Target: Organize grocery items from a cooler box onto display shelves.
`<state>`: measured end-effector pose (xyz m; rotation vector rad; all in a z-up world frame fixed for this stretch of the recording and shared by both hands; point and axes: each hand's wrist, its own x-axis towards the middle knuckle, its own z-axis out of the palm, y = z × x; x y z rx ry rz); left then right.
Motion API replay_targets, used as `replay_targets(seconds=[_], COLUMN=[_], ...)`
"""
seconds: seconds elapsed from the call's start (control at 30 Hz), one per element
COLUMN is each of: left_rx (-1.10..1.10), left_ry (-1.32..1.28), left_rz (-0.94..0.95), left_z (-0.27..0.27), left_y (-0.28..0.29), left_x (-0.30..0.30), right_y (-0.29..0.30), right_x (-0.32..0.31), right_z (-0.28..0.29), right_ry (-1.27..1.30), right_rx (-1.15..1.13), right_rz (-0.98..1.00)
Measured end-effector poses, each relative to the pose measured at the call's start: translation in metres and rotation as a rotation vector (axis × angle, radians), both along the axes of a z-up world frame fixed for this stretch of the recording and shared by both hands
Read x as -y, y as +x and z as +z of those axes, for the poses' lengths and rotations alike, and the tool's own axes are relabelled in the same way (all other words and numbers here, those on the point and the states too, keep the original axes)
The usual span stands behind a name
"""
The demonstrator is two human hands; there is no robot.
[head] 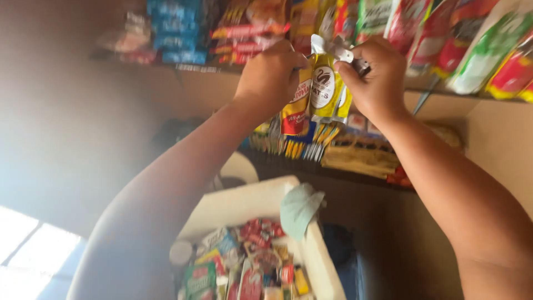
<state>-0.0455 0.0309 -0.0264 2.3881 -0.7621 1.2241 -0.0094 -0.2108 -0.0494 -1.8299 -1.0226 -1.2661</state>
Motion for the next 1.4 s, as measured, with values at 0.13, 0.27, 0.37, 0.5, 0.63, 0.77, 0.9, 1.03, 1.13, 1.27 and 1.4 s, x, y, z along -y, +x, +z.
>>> replay_targets(seconds=[0.13, 0.27, 0.37, 0.5, 0.63, 0.77, 0.9, 1.03, 1.13, 1.27, 1.4], left_rx=[-0.032, -0.095, -0.262, -0.48, -0.68, -0.587, -0.643, -0.694, -0.575, -0.526, -0.695], left_ry=[-0.029, -0.066, -0.16, -0.378, -0.554, -0.537, -0.84, -1.035, -1.054, -1.187, -1.171], left_rz=[-0.076, -0.034, 0.0, 0.156, 0.36, 0.476, 0.557, 0.677, 0.679, 0.553, 0.434], left_z=[-0.045, -0.1, -0.144, -0.219, -0.302, -0.371, -0.4, -0.402, -0.418, -0.446, -0.459], left_y=[-0.073, -0.129, -0.169, -0.207, -0.243, -0.28, -0.314, -0.34, -0.344, -0.336, -0.328], left_x=[-0.04, -0.087, -0.116, -0.143, -0.162, -0.177, -0.176, -0.187, -0.197, -0.195, -0.192], right_y=[-0.054, -0.099, -0.121, -0.143, -0.175, -0.214, -0.245, -0.263, -0.265, -0.249, -0.233], right_x=[-0.026, -0.063, -0.094, -0.139, -0.194, -0.233, -0.263, -0.299, -0.318, -0.325, -0.311], right_z=[-0.04, -0.079, -0.132, -0.218, -0.297, -0.35, -0.385, -0.4, -0.407, -0.424, -0.438], right_ry=[-0.074, -0.16, -0.192, -0.172, -0.247, -0.282, -0.298, -0.314, -0.324, -0.377, -0.385], right_rx=[-0.111, -0.17, -0.218, -0.507, -0.675, -0.768, -0.888, -0.998, -1.217, -1.287, -1.076], right_rz=[0.099, 0.157, 0.228, 0.317, 0.363, 0.391, 0.433, 0.489, 0.533, 0.517, 0.422])
